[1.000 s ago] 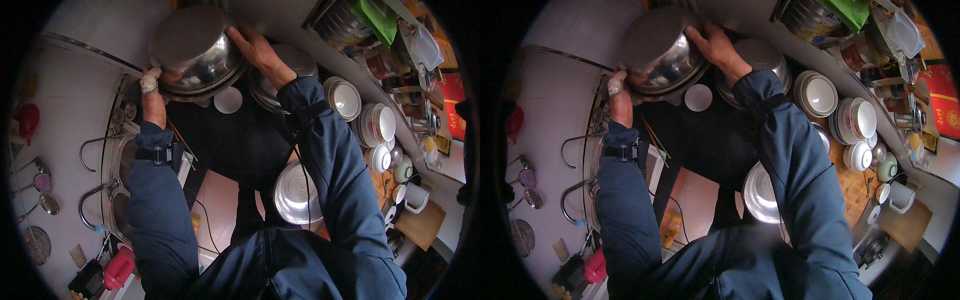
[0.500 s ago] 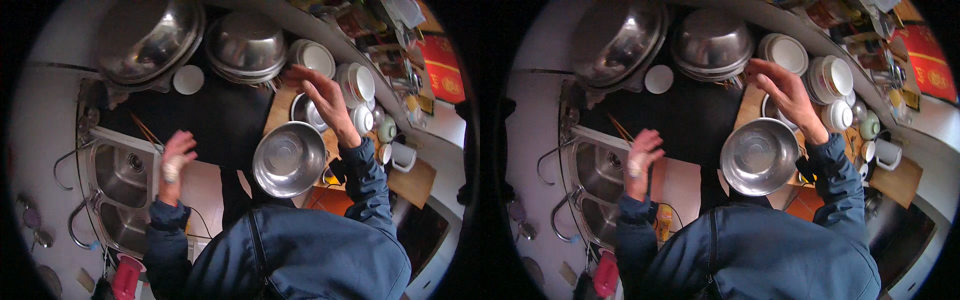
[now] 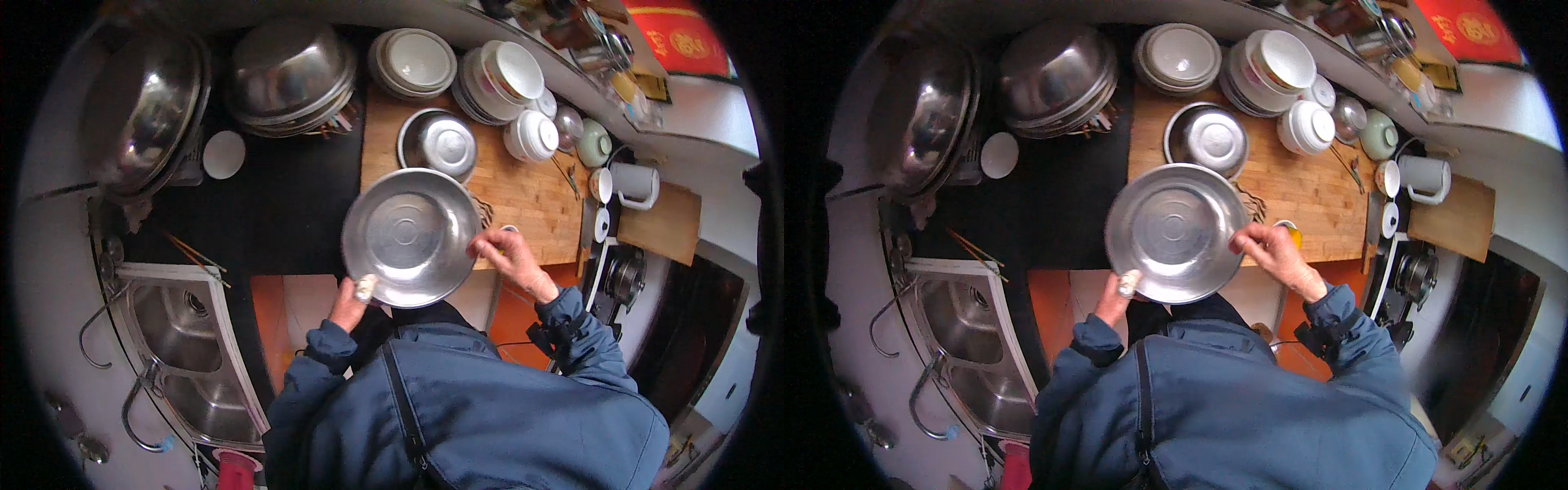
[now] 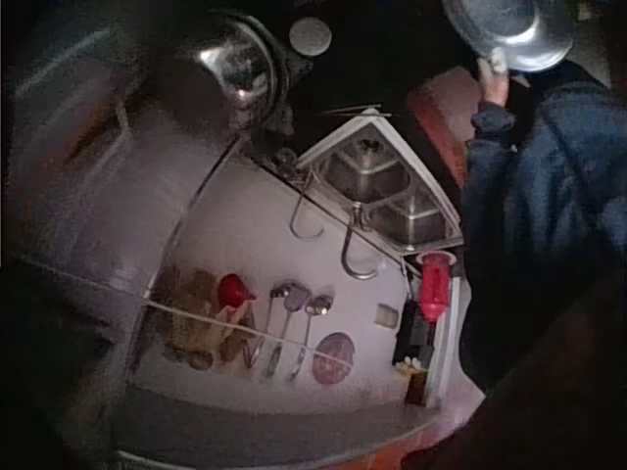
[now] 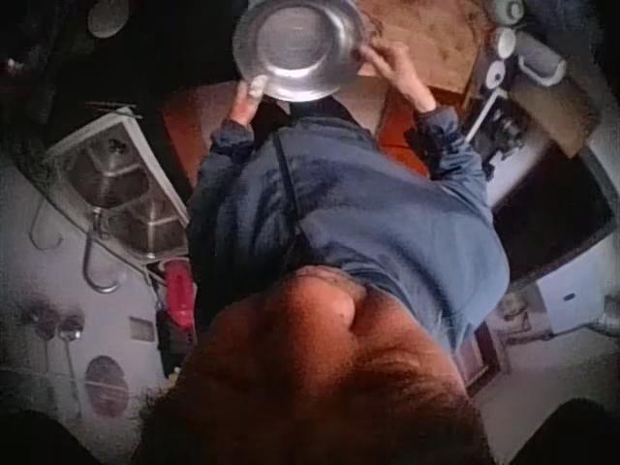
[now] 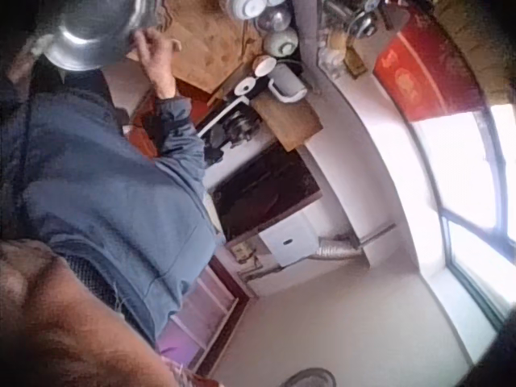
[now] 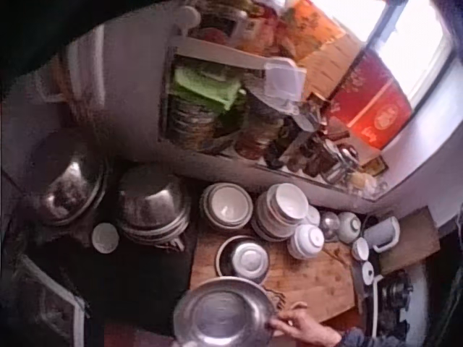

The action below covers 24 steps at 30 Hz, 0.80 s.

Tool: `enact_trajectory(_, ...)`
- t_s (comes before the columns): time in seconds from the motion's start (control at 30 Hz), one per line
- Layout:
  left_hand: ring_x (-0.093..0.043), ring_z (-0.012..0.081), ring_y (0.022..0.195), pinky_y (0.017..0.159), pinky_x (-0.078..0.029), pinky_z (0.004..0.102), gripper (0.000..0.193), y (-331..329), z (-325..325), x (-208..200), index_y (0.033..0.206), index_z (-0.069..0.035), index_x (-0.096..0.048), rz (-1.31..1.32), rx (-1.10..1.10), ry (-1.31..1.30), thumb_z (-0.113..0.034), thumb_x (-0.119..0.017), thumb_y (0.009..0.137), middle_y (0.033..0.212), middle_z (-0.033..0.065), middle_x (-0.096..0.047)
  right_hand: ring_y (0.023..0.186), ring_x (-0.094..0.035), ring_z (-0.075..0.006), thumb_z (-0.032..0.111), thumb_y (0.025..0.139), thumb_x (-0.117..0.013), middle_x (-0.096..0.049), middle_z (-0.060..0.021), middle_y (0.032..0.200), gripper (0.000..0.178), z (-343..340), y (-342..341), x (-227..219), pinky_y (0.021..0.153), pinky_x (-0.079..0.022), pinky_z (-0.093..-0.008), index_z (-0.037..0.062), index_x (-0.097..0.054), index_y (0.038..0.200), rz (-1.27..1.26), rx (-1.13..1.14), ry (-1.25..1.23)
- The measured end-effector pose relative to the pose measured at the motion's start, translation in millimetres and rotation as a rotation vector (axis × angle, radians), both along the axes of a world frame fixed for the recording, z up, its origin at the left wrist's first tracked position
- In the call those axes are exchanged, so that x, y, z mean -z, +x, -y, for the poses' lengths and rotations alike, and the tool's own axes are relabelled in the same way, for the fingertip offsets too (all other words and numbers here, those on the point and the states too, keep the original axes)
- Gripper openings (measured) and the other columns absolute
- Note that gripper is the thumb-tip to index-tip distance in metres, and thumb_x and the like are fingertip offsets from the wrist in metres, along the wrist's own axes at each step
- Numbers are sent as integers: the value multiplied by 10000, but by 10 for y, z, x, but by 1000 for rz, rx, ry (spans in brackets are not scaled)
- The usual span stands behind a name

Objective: The person wipes a small white bowl with a cloth, then stacks various bowls and plates on a wooden countertop. They place flatbread into a metal bowl and cover it with a lid, then continue stacking and arranging bowls and plates.

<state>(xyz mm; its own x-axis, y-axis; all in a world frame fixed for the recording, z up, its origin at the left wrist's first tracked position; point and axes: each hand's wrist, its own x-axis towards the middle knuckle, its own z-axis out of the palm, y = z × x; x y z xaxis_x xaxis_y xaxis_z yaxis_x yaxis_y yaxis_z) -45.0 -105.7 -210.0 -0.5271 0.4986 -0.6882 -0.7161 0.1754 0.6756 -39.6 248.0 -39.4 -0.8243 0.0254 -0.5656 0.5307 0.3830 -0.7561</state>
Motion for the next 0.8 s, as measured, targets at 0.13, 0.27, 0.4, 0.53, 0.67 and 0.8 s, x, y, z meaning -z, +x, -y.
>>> enact_trajectory(0.13, -591, 210, 1146, 945, -512, 370, 539, -6, 600, -74, 1365, -29, -558, -26, -184, -138, -393, -679, 987, 1267, 71, -616, 893, -675, -134, 194, 1071, -583, -716, -51, 906, 249, -24, 506, 85, 835, -556, -310, -28, -684, 1024, 62, 43, -67)
enact_trajectory(0.27, -608, 284, 1191, 880, -581, 455, 531, -77, 1020, -217, 1426, -75, -510, 65, -559, -14, -338, -636, 982, 1325, 108, -607, 820, -656, -111, 219, 1067, -592, -701, -38, 846, 282, -229, 1119, 322, 765, -550, -294, -25, -685, 960, 150, 182, -73)
enact_trajectory(0.4, -627, 333, 1221, 839, -627, 512, 546, -138, 1137, -206, 1464, -87, -469, 103, -743, 78, -293, -636, 987, 1426, 127, -574, 744, -630, -96, 220, 1065, -589, -689, -23, 796, 297, -670, 1667, 627, 708, -533, -276, -9, -677, 896, 149, 453, -1)
enact_trajectory(0.53, -611, 348, 1264, 926, -602, 496, 569, -146, 1091, -74, 1497, -93, -428, 26, -823, 56, -321, -610, 1009, 1431, 136, -582, 1002, -656, -175, 282, 1012, -676, -687, -101, 1105, 356, -1074, 1932, 791, 897, -543, -327, -12, -614, 1203, 150, 560, 189)
enact_trajectory(0.67, -615, 350, 1258, 975, -564, 508, 612, -263, 1011, -29, 1517, -104, -409, 46, -856, 40, -365, -610, 1000, 1426, 141, -585, 1447, -433, -348, 299, 858, -845, -376, -227, 1591, 977, -1049, 1864, 822, 1171, -404, -435, 23, -266, 1594, -4, 310, 493)
enact_trajectory(0.8, -602, 386, 1270, 981, -547, 498, 670, -422, 904, -136, 1520, -100, -411, 20, -880, 38, -427, -618, 974, 1424, 145, -576, 1512, -291, -427, 285, 713, -928, -268, -249, 1638, 1190, -888, 1558, 833, 1223, -308, -487, 68, -198, 1627, -183, 115, 706)
